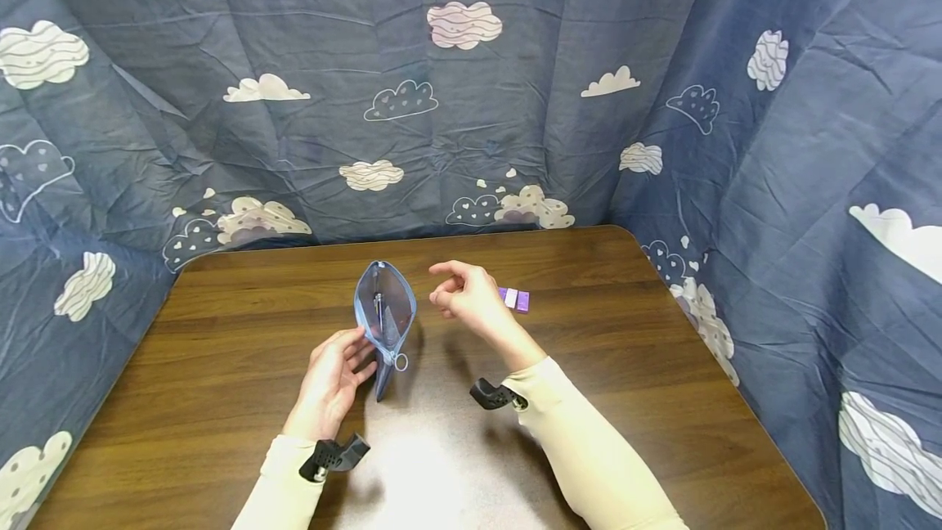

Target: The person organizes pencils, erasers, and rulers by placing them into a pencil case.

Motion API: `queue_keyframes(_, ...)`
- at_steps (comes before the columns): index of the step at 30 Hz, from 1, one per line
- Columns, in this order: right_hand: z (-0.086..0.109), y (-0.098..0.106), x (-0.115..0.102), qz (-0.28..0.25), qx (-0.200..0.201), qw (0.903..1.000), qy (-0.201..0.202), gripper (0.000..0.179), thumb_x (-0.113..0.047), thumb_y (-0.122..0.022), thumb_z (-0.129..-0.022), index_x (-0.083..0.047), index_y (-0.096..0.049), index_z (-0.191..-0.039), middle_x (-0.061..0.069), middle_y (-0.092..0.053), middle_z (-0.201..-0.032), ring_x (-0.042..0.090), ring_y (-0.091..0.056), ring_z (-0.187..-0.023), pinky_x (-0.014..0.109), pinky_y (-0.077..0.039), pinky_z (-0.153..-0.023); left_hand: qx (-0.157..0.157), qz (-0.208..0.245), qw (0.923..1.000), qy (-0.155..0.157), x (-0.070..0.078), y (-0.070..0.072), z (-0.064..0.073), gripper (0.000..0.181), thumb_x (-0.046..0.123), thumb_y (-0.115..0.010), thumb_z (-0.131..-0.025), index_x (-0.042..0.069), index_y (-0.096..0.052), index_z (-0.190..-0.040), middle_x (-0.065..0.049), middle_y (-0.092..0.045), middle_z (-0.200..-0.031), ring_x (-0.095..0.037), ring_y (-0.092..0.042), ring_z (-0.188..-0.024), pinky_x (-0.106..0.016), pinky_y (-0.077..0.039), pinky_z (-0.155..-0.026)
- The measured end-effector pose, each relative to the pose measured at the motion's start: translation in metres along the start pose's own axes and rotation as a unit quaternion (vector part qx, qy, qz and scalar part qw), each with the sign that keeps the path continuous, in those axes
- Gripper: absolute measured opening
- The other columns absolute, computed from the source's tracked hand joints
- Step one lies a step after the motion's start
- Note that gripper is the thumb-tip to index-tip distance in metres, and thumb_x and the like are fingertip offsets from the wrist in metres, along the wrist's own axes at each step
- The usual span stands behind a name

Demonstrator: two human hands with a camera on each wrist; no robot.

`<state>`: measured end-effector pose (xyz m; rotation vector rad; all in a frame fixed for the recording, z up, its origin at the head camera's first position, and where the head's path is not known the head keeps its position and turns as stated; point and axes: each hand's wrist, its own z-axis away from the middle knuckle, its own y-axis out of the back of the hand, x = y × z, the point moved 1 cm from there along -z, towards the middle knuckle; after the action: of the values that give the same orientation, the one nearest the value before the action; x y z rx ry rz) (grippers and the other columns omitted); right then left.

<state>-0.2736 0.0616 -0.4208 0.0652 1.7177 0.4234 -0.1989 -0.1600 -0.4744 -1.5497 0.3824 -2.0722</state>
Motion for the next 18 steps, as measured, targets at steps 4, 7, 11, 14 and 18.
queue_keyframes(4,0.001,0.011,0.007,0.008,0.016,0.9998,-0.002,0.042,0.006,-0.066,-0.081,-0.005,-0.067,-0.121,0.006,-0.072,-0.078,0.026,-0.067,-0.064,0.031,-0.055,-0.058,-0.003,-0.001,1.0,0.0,0.0,0.0,0.0,0.023,0.007,-0.058,-0.099,0.013,-0.071,-0.081,-0.006,-0.074,-0.092,-0.032,-0.06,-0.115,-0.059,-0.026,-0.108)
queue_keyframes(7,0.002,0.02,0.015,0.012,0.029,0.9995,-0.006,0.041,0.005,-0.067,-0.081,-0.006,-0.068,-0.121,0.005,-0.072,-0.079,0.029,-0.068,-0.067,0.032,-0.055,-0.059,-0.005,-0.002,1.0,0.001,-0.001,-0.001,0.0,0.023,0.007,-0.058,-0.099,0.013,-0.071,-0.081,-0.007,-0.074,-0.094,-0.033,-0.058,-0.118,-0.059,-0.026,-0.108)
queue_keyframes(11,0.003,0.034,0.024,0.001,0.037,0.9992,-0.012,0.04,0.003,-0.069,-0.083,-0.007,-0.067,-0.122,0.006,-0.073,-0.08,0.041,-0.069,-0.08,0.047,-0.057,-0.067,-0.009,-0.002,1.0,0.002,-0.001,-0.001,0.001,0.023,0.007,-0.059,-0.099,0.013,-0.071,-0.081,-0.007,-0.074,-0.095,-0.034,-0.057,-0.12,-0.058,-0.026,-0.108)
queue_keyframes(14,0.003,0.046,0.029,-0.012,0.045,0.9988,-0.017,0.041,0.003,-0.071,-0.084,-0.007,-0.066,-0.124,0.008,-0.072,-0.081,0.041,-0.069,-0.081,0.051,-0.057,-0.07,-0.01,-0.001,0.9999,0.002,-0.001,-0.001,0.001,0.023,0.007,-0.059,-0.099,0.013,-0.071,-0.081,-0.008,-0.075,-0.096,-0.034,-0.058,-0.12,-0.058,-0.026,-0.108)
queue_keyframes(18,0.005,0.061,0.036,-0.024,0.062,0.9974,-0.028,0.043,0.003,-0.068,-0.084,-0.007,-0.065,-0.125,0.012,-0.072,-0.085,0.029,-0.07,-0.074,0.042,-0.058,-0.068,-0.012,-0.002,0.9999,0.002,-0.001,-0.001,0.001,0.022,0.008,-0.059,-0.099,0.013,-0.071,-0.081,-0.008,-0.075,-0.096,-0.034,-0.058,-0.12,-0.058,-0.025,-0.109)
